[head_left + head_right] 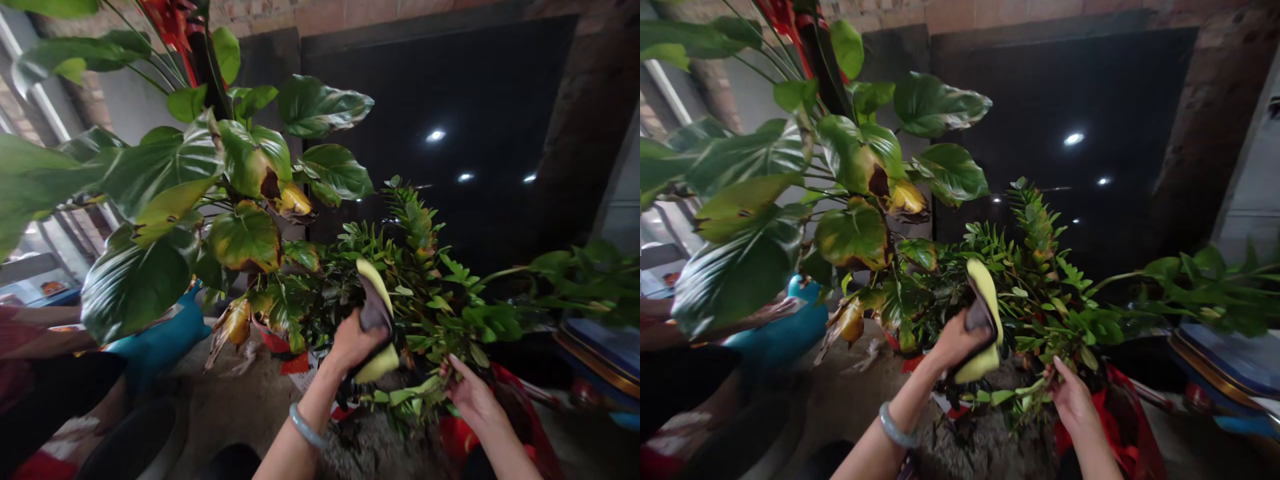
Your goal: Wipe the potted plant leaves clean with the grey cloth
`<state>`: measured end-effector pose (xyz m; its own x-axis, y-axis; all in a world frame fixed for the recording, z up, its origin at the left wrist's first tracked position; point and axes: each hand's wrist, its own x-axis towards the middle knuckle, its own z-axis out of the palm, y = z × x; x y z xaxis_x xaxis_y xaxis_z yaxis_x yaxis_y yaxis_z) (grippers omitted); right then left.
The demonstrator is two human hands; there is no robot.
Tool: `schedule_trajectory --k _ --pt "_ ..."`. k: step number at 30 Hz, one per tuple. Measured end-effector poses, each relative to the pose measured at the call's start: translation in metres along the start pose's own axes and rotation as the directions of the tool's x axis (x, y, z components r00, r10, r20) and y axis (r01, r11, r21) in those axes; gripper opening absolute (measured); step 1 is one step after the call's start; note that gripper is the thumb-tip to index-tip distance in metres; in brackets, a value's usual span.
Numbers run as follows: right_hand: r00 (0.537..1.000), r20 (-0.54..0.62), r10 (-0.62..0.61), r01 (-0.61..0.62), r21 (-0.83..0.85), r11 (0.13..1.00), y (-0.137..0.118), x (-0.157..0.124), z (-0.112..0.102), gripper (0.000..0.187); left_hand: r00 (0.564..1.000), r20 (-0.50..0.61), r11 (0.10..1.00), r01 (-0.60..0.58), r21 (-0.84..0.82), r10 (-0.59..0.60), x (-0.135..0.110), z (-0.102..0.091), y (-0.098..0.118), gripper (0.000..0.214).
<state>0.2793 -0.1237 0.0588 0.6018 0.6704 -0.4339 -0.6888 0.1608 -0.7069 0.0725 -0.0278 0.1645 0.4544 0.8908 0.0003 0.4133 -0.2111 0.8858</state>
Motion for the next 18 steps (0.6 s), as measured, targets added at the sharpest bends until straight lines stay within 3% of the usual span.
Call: schedule_trajectory --k 1,3,5,7,9,11,13,14,16,18 --pt "1.0 -0.007 -0.005 0.005 0.008 1.0 0.001 0.002 -0.001 0.03 0.991 0.119 0.992 0.046 0.114 -0.059 -0.007 0.006 -0.007 0.045" --pt "1.0 -0.016 -0.007 0.007 0.016 1.0 0.001 0.005 -0.004 0.028 0.93 0.336 0.975 0.081 0.207 -0.149 -0.024 0.008 -0.019 0.034" --pt "1.0 -0.01 -0.001 0.001 0.017 1.0 0.0 0.008 -0.008 0.025 0.907 0.407 0.993 0.088 0.074 -0.111 -0.036 -0.004 -0.02 0.033" --pt "1.0 0.009 0.007 -0.007 0.028 1.0 -0.003 0.009 -0.011 0.024 0.942 0.334 0.985 0.041 -0.166 0.017 -0.036 -0.021 -0.009 0.039" --pt "0.999 0.028 0.014 -0.016 0.052 0.999 -0.004 0.009 -0.011 0.024 0.983 0.131 0.944 -0.08 -0.319 0.127 -0.022 -0.033 0.005 0.045" --pt "0.999 0.033 0.019 -0.021 0.074 0.997 -0.002 0.008 -0.007 0.025 0.986 -0.099 0.931 -0.161 -0.328 0.136 -0.004 -0.033 0.015 0.049" --pt "1.0 0.018 0.02 -0.021 0.081 0.996 0.0 0.008 -0.003 0.025 0.976 -0.202 0.97 -0.124 -0.207 0.082 0.009 -0.021 0.014 0.048" --pt "1.0 0.01 0.019 -0.02 0.082 0.996 0.001 0.008 -0.002 0.025 0.984 -0.17 0.991 -0.072 -0.11 0.053 0.01 -0.013 0.01 0.047" --pt "1.0 -0.004 0.015 -0.015 0.082 0.997 0.003 0.011 -0.003 0.027 0.999 0.037 0.994 0.02 0.106 -0.024 0.001 0.001 -0.002 0.042" --pt "1.0 0.008 0.007 -0.008 0.067 0.998 0.004 0.014 -0.007 0.028 0.954 0.285 0.98 0.035 0.193 -0.09 -0.017 0.006 -0.014 0.037"
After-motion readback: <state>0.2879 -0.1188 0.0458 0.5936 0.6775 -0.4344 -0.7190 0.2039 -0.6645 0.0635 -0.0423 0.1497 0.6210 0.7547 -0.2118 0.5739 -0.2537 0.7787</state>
